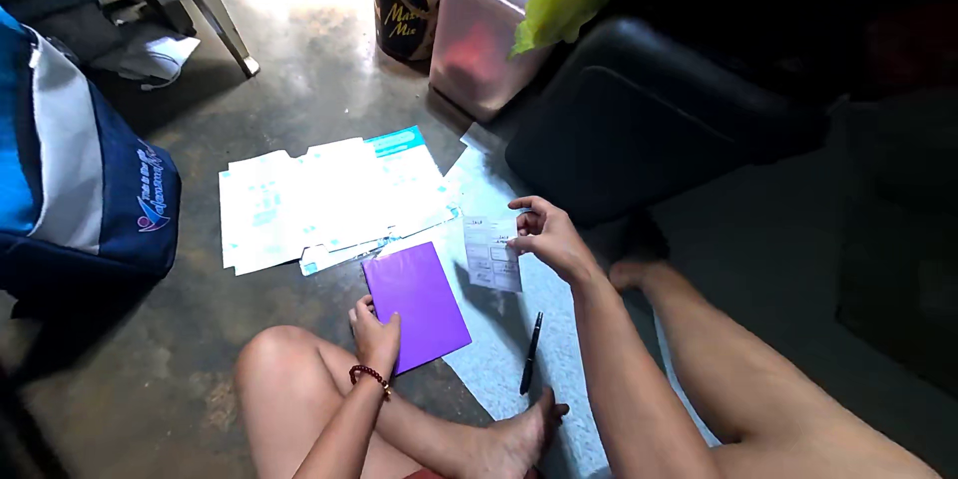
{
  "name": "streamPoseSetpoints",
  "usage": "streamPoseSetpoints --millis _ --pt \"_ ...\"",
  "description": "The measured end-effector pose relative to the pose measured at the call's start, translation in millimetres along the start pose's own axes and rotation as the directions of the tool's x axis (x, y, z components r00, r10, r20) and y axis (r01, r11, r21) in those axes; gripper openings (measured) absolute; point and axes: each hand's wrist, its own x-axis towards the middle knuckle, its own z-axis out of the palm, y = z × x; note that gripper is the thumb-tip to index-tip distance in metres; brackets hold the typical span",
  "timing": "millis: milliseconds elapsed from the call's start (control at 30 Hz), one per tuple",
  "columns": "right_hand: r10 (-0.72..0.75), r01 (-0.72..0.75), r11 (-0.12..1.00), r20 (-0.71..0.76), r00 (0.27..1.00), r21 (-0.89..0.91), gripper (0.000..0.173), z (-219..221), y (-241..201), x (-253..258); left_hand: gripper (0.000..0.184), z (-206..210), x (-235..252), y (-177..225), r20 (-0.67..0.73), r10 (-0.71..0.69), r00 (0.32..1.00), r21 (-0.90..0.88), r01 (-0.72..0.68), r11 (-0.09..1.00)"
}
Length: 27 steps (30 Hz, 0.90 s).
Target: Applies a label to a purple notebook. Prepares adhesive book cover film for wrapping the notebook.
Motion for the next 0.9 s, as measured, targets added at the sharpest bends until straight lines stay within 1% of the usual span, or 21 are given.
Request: streamPoseSetpoints --millis 33,67,100,133,167,200,233,267,300,333,400,467,533,600,633,733,800,900 --pt "-0.019 0.019 0.997 0.000 1.000 0.071 0.061 0 -12 -12 0.060 -2 -4 2 -0.009 0.064 0.998 0.029 -0.064 0.998" --pt "-0.045 0.044 0.990 0.005 0.999 0.135 0.061 0 -22 -24 0.058 -4 -10 4 -0.025 0.169 0.985 0.009 -0.169 0.986" --pt "-0.075 0.072 0.979 0.007 0.997 0.190 0.061 1 -31 -36 0.055 -7 -18 8 -0.027 0.274 0.961 -0.069 -0.275 0.959" --pt "-0.106 0.102 0.967 0.006 0.994 0.233 0.061 3 -39 -48 0.053 -13 -28 15 0.011 0.343 0.939 -0.195 -0.334 0.922" --pt "-0.134 0.130 0.956 -0.001 0.991 0.262 0.061 6 -46 -61 0.051 -20 -39 24 0.084 0.382 0.921 -0.368 -0.327 0.870" --pt "-0.161 0.157 0.947 -0.008 0.987 0.280 0.061 9 -51 -73 0.050 -29 -52 33 0.175 0.407 0.896 -0.546 -0.256 0.798" --pt "-0.191 0.187 0.939 -0.016 0.981 0.288 0.061 11 -55 -84 0.049 -37 -64 41 0.241 0.433 0.869 -0.682 -0.166 0.712" --pt "-0.215 0.213 0.933 -0.027 0.976 0.290 0.061 14 -59 -95 0.047 -45 -76 47 0.265 0.471 0.842 -0.772 -0.108 0.626" --pt "-0.237 0.239 0.927 -0.042 0.971 0.290 0.061 16 -62 -106 0.046 -52 -85 50 0.253 0.516 0.818 -0.830 -0.090 0.550" --pt "-0.260 0.265 0.919 -0.057 0.964 0.294 0.060 18 -65 -116 0.046 -58 -94 51 0.215 0.554 0.805 -0.862 -0.111 0.495" --pt "-0.309 0.321 0.886 -0.091 0.947 0.336 0.059 22 -68 -136 0.047 -67 -109 52 0.111 0.607 0.787 -0.877 -0.210 0.432" --pt "-0.360 0.376 0.831 -0.119 0.925 0.410 0.056 26 -68 -156 0.044 -75 -124 52 0.036 0.637 0.770 -0.872 -0.287 0.396" --pt "-0.356 0.362 0.785 -0.112 0.928 0.503 0.051 31 -65 -177 0.040 -82 -138 51 -0.020 0.663 0.748 -0.867 -0.344 0.361" --pt "-0.346 0.318 0.739 -0.071 0.936 0.594 0.052 38 -58 -199 0.037 -86 -149 49 -0.068 0.687 0.724 -0.858 -0.394 0.331" --pt "-0.343 0.301 0.714 -0.059 0.938 0.632 0.051 43 -55 -209 0.035 -88 -154 48 -0.088 0.700 0.709 -0.851 -0.419 0.318" --pt "-0.312 0.283 0.680 -0.082 0.946 0.677 0.037 56 -50 -235 0.030 -90 -165 46 -0.126 0.739 0.662 -0.822 -0.486 0.296" --pt "-0.269 0.282 0.653 -0.132 0.954 0.703 0.036 61 -49 -245 0.027 -88 -171 46 -0.133 0.760 0.636 -0.818 -0.504 0.279" --pt "-0.224 0.311 0.650 -0.216 0.950 0.694 0.038 62 -50 -251 0.025 -82 -178 47 -0.120 0.773 0.623 -0.821 -0.500 0.276"
